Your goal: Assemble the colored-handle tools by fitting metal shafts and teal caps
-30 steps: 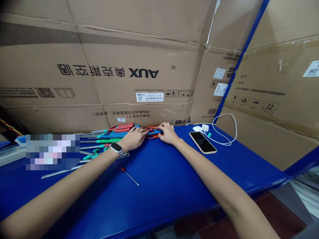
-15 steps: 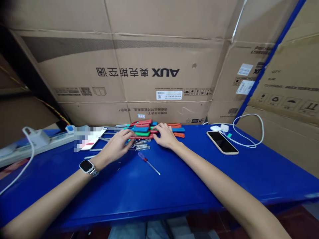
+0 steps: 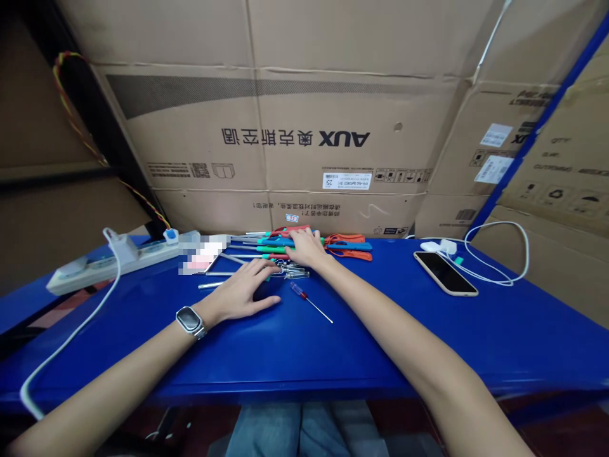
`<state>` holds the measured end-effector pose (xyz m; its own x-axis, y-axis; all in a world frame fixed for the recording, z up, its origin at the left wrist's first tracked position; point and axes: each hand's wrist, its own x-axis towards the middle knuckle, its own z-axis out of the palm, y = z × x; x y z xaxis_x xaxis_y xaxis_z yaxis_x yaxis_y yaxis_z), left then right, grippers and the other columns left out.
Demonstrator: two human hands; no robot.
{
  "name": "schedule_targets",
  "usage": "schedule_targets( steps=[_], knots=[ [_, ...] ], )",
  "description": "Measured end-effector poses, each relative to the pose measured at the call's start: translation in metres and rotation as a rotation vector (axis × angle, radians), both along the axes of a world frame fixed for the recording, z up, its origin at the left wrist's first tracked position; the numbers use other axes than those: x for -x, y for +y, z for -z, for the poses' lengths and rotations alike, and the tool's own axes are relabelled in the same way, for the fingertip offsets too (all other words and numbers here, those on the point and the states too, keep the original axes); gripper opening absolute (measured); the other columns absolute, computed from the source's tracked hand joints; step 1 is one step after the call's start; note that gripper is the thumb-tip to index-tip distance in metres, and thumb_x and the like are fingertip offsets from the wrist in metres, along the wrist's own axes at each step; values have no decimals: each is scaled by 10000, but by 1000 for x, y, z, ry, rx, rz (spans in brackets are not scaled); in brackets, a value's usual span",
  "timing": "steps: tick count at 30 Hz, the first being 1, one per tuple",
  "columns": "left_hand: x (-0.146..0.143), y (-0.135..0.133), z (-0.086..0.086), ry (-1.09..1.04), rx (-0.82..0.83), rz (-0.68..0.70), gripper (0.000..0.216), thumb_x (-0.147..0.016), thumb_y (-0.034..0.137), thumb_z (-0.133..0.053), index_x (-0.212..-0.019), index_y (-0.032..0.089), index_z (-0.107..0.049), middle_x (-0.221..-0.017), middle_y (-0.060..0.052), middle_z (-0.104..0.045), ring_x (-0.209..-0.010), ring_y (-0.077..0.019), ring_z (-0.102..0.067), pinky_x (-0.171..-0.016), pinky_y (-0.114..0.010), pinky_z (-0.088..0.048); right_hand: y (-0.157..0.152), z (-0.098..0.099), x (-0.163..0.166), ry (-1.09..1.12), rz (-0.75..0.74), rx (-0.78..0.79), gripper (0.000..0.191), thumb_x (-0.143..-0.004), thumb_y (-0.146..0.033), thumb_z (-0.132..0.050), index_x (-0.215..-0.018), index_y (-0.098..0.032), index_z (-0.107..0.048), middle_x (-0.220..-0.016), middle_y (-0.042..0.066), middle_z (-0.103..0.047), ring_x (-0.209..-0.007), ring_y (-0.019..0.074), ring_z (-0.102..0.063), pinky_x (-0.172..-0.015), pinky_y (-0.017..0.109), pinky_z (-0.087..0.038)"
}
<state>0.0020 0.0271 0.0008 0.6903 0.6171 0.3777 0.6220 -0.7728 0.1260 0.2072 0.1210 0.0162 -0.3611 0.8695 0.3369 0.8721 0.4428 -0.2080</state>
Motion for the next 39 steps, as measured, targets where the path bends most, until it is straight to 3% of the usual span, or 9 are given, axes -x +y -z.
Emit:
schedule_targets(
  steps=[9,18,21,25,27,29,32,34,39],
  knots=[
    [17,0,3,94,-59,-44,613,-896,661,-497,-1256,168,-553,-1245,-144,-577,-1147,-323,-525,-978,-470,-409,-2,4,-14,163,-48,-62,284,-973,-292,-466,-1201,-190,-601,-1210,136,-624,-1156,301,-527,-954,483,-367],
    [15,19,6,61,-129,-92,682,-876,701,-492,-1270,149,-560,-1208,-162,-590,-1110,-342,-531,-949,-476,-400,-52,14,-37,692,-148,-132,311,-954,-390,-493,-1176,-207,-612,-1195,108,-648,-1130,248,-600,-987,411,-442],
    [16,12,2,-160,-68,-94,546,-914,629,-497,-1183,162,-590,-1128,-131,-614,-1053,-305,-551,-918,-442,-419,-68,17,-35,768,-175,-56,331,-959,-417,-486,-1177,-209,-622,-1215,95,-663,-1149,245,-601,-1000,409,-444],
    [13,5,-4,-824,153,-149,438,-991,553,-379,-1051,183,-605,-874,-55,-621,-784,-189,-578,-714,-313,-455,-90,15,-30,750,-269,36,342,-959,-417,-489,-1192,-213,-631,-1225,87,-667,-1150,245,-600,-1007,416,-439],
    [11,5,-6,-1094,300,-128,443,-947,592,-465,-989,178,-617,-735,-13,-586,-630,-141,-539,-607,-269,-432,-101,13,-27,739,-309,86,328,-951,-408,-506,-1177,-214,-642,-1190,85,-678,-1122,245,-611,-975,408,-455],
    [8,8,-9,-1254,419,-109,454,-847,618,-616,-897,167,-626,-655,11,-562,-552,-114,-513,-558,-249,-420,-111,11,-22,781,-326,210,329,-943,-414,-508,-1153,-197,-641,-1027,78,-704,-903,212,-663,-804,354,-512],
    [0,11,-13,-1305,557,-93,471,-741,611,-732,-769,156,-613,-605,17,-569,-519,-99,-516,-529,-234,-416,-122,4,-13,891,-381,546,348,-935,-445,-500,-1139,-177,-589,-756,9,-658,-463,105,-528,-484,252,-423],
    [-9,11,-17,-1218,624,-57,475,-715,601,-758,-709,153,-603,-566,21,-560,-495,-93,-499,-508,-229,-402,-126,0,-4,887,-453,716,345,-931,-486,-508,-1074,-177,-560,-695,-11,-648,-400,87,-508,-429,222,-392],
    [-35,10,-21,-1062,668,25,521,-712,650,-732,-629,164,-561,-481,34,-512,-454,-91,-456,-471,-224,-359,-116,-2,12,1027,-420,780,424,-888,-592,-558,-988,-180,-546,-584,-36,-631,-343,100,-529,-354,195,-393]
  ],
)
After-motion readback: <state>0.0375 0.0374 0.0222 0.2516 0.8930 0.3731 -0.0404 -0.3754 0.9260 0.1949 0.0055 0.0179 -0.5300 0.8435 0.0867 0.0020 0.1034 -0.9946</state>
